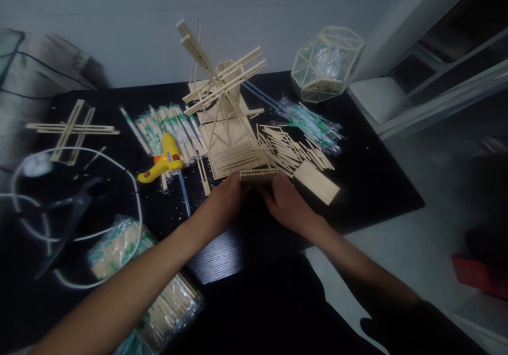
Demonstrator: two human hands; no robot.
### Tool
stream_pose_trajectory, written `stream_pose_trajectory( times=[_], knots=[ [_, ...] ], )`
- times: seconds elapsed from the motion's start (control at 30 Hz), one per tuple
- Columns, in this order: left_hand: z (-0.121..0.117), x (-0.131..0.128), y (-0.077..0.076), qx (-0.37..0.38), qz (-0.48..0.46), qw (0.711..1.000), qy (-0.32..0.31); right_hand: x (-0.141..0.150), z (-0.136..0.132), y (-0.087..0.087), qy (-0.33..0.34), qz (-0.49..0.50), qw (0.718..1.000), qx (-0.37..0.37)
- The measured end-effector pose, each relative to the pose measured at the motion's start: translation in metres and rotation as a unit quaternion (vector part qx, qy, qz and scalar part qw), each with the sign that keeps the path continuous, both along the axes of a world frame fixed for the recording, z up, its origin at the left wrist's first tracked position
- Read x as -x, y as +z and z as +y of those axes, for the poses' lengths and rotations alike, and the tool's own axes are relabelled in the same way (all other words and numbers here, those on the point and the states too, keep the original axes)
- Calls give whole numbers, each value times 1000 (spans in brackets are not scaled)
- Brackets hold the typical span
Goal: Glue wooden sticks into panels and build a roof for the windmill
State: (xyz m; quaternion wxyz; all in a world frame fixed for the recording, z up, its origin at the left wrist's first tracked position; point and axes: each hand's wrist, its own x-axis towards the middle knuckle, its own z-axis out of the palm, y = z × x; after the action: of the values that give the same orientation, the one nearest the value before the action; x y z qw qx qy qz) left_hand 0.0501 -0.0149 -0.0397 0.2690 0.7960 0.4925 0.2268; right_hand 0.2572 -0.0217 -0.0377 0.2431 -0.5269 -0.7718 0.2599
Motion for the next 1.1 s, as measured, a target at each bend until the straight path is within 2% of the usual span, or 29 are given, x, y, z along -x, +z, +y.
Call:
stream_pose_trajectory(
  times=[0.3,0.57,1.1],
  knots=[
    [0,-1,3,15,15,1000,3,1,1,1,-1,7,1000,7],
    [0,-1,1,-6,-17,1000,-6,2,0,2,-3,8,1000,2],
    [0,-1,1,-9,-7,1000,-7,1,-1,0,-6,2,1000,-5]
  ],
)
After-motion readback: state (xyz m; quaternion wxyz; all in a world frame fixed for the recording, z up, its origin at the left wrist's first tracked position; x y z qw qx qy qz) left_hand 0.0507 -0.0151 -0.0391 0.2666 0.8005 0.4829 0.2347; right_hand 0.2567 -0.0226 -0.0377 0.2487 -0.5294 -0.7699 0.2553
